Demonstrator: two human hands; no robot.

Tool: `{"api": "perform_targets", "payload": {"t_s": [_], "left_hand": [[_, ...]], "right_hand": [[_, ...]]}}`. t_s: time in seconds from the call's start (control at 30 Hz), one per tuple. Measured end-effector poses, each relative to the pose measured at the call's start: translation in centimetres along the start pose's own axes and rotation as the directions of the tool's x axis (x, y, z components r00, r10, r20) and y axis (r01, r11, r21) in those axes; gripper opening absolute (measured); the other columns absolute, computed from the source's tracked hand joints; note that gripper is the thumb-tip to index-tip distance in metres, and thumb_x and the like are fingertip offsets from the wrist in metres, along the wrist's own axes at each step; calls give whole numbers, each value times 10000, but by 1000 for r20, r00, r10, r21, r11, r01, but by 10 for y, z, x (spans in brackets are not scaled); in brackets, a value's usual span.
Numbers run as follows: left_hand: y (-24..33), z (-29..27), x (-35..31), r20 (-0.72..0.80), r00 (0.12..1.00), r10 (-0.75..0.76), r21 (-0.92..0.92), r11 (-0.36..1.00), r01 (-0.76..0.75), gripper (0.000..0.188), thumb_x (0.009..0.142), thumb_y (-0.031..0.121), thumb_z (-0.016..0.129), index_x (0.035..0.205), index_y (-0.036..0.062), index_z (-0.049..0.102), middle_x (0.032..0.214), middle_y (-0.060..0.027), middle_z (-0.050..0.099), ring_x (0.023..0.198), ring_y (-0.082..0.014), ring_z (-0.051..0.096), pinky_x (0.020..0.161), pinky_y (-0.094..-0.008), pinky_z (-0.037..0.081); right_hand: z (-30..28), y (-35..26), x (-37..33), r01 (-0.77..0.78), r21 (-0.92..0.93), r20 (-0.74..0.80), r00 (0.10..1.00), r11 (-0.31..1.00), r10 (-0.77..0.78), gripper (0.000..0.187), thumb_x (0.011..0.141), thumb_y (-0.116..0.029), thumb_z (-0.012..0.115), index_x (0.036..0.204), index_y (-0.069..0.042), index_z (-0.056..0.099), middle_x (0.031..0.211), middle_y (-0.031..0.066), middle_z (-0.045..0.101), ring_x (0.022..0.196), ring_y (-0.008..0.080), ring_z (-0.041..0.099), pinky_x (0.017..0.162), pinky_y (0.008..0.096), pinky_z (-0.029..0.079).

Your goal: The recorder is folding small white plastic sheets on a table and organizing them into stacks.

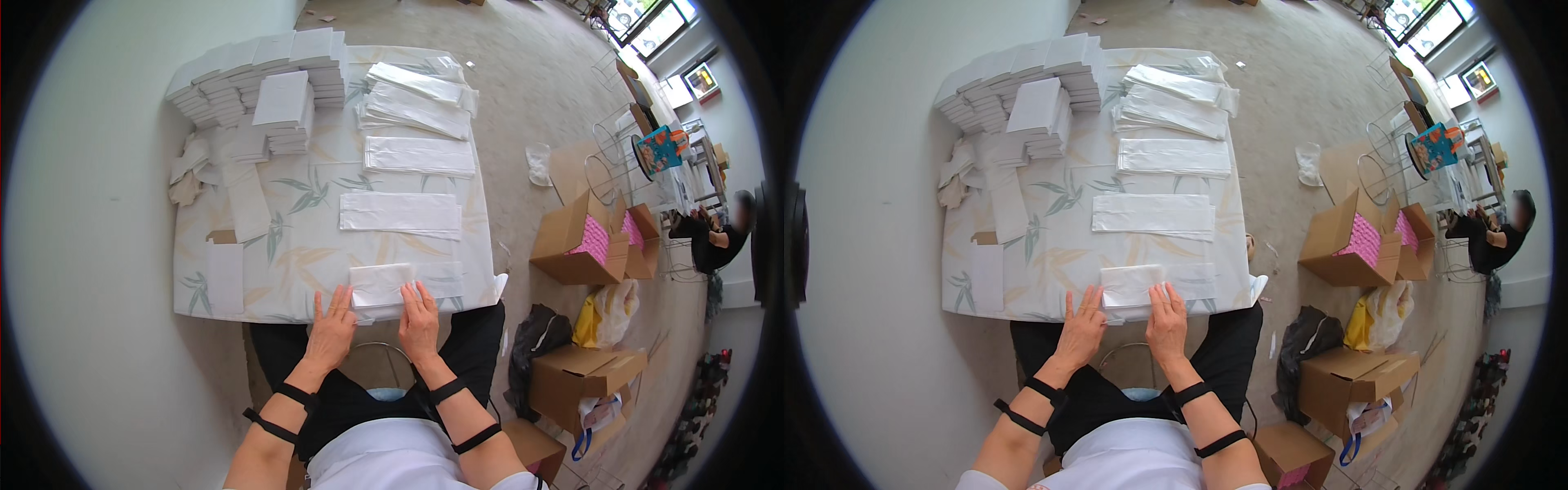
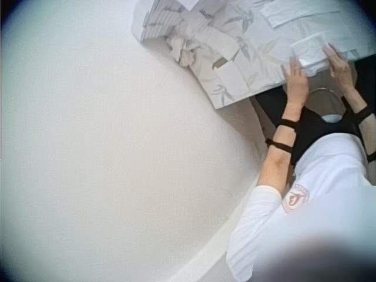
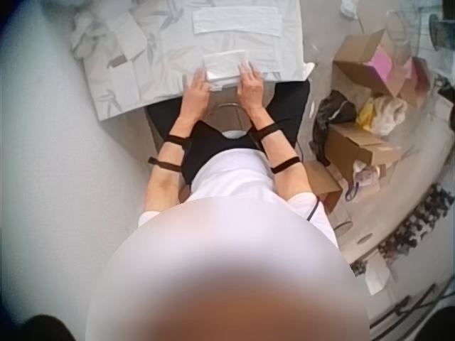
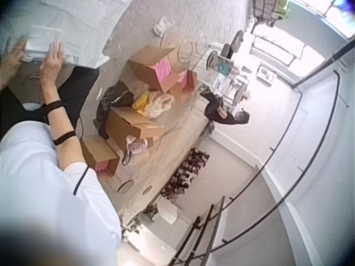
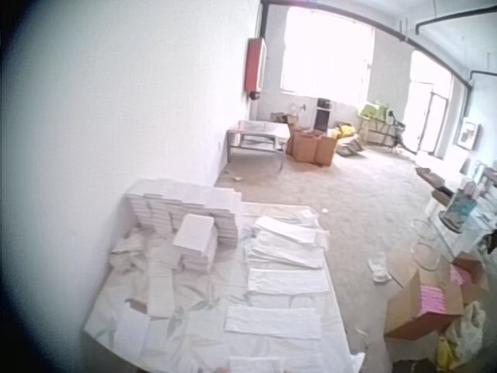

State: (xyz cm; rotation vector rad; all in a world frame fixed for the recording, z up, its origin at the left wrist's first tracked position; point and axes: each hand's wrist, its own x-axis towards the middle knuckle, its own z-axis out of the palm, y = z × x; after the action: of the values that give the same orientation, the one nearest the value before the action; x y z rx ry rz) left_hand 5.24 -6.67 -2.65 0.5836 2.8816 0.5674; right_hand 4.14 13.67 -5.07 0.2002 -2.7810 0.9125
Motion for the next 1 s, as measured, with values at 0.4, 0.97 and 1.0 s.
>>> {"api": "perform_targets", "payload": {"t_s": [0.4, 0.97, 1.0], "left_hand": [[35, -120, -29, 112, 915, -387, -968, 167, 189, 145, 999, 174, 556, 1052, 40, 567, 913, 45, 610, 789, -11, 539, 668, -169, 402], [18, -175, -54, 196, 893, -406, -839, -541, -62, 355, 1031, 223, 427, 1307, 19, 519, 1268, -87, 623, 1166, -225, 606, 972, -380, 510], [20, -173, -52, 216, 862, -458, -854, -517, -61, 342, 1028, 225, 440, 1294, 28, 528, 1245, -80, 632, 1143, -213, 615, 947, -371, 517]], "right_hand": [[-32, -6, -10, -598, 763, 597, 797, 244, 87, 700, 900, -378, 649, 1476, -116, 350, 1485, 105, 420, 1398, 234, 352, 1131, 408, 274], [23, -77, -21, -712, 354, 726, 618, -607, -301, 664, 952, -457, 570, 1448, -69, 358, 1376, 66, 512, 1272, 202, 485, 1066, 390, 399], [25, -73, -19, -677, 368, 738, 629, -637, -242, 592, 966, -417, 568, 1403, -45, 423, 1316, 60, 563, 1225, 191, 528, 1050, 374, 416]]}}
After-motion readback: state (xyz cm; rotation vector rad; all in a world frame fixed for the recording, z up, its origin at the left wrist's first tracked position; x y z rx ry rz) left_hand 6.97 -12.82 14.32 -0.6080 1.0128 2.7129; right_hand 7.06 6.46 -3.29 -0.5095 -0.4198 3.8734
